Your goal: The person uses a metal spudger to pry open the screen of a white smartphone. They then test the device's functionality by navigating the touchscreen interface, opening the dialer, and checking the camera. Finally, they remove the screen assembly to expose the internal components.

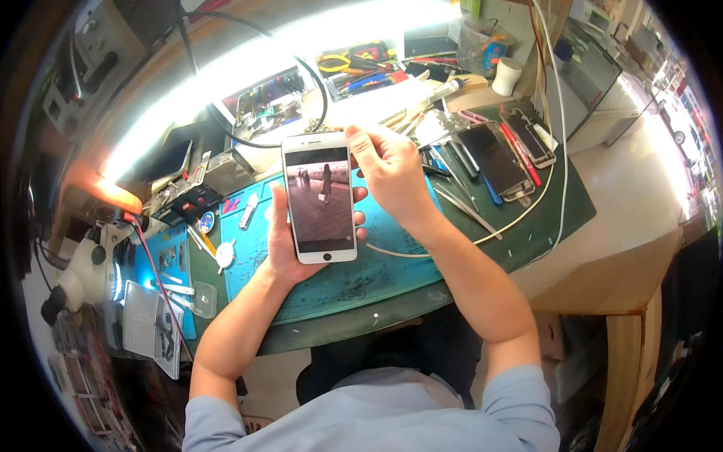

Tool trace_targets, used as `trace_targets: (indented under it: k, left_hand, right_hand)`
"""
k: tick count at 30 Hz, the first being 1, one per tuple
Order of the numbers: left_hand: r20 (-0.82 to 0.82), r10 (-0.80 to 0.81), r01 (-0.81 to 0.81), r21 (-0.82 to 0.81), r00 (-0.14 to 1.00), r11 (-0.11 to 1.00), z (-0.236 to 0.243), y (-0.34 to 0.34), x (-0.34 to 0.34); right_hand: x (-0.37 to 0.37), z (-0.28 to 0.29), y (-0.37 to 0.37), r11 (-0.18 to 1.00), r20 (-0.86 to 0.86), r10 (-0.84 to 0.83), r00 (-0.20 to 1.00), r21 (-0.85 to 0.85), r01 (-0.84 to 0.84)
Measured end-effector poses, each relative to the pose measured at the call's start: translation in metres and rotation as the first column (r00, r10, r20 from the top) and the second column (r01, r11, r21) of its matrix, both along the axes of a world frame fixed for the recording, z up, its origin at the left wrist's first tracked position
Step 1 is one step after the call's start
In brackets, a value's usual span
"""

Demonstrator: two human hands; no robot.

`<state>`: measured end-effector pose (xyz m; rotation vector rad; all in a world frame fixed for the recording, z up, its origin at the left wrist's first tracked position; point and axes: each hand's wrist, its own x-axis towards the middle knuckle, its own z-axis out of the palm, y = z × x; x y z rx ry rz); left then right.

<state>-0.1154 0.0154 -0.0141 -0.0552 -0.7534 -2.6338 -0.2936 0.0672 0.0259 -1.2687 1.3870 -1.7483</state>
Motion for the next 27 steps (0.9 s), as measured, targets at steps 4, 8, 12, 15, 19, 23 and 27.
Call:
trace_targets:
  k: [4, 8, 12, 15, 19, 23, 27]
  left_hand:
    - [0.051, 0.023, -0.023, -0.007, 0.998, 1.0, -0.003, 0.0, -0.001]
    - [0.05, 0.036, -0.034, -0.028, 0.998, 0.999, -0.003, 0.0, -0.001]
    - [0.046, 0.075, -0.073, -0.05, 0.996, 0.996, -0.004, -0.001, 0.0]
    - [0.022, 0.108, -0.107, -0.056, 0.994, 0.993, -0.004, -0.006, 0.004]
    - [0.098, 0.148, -0.154, 0.051, 0.984, 0.987, -0.004, -0.007, 0.008]
    - [0.023, 0.111, -0.11, -0.042, 0.994, 0.993, -0.007, -0.01, 0.009]
    - [0.017, 0.153, -0.152, -0.036, 0.988, 0.988, -0.004, -0.008, 0.004]
  right_hand:
    - [-0.001, -0.003, 0.004, 0.999, 0.004, 0.032, 0.999, -0.037, -0.032]
    - [0.003, -0.003, 0.007, 0.993, -0.005, 0.068, 0.998, -0.101, -0.068]
    - [0.005, -0.006, 0.007, 0.993, 0.064, 0.108, 0.992, -0.063, -0.104]
    - [0.01, -0.005, 0.009, 0.99, 0.045, 0.142, 0.989, -0.034, -0.14]
    - [0.014, -0.007, 0.011, 0.977, 0.055, 0.213, 0.975, -0.017, -0.213]
    - [0.013, -0.004, 0.012, 0.959, 0.099, 0.277, 0.956, 0.023, -0.281]
    - [0.012, -0.009, 0.013, 0.961, -0.042, 0.266, 0.963, 0.091, -0.262]
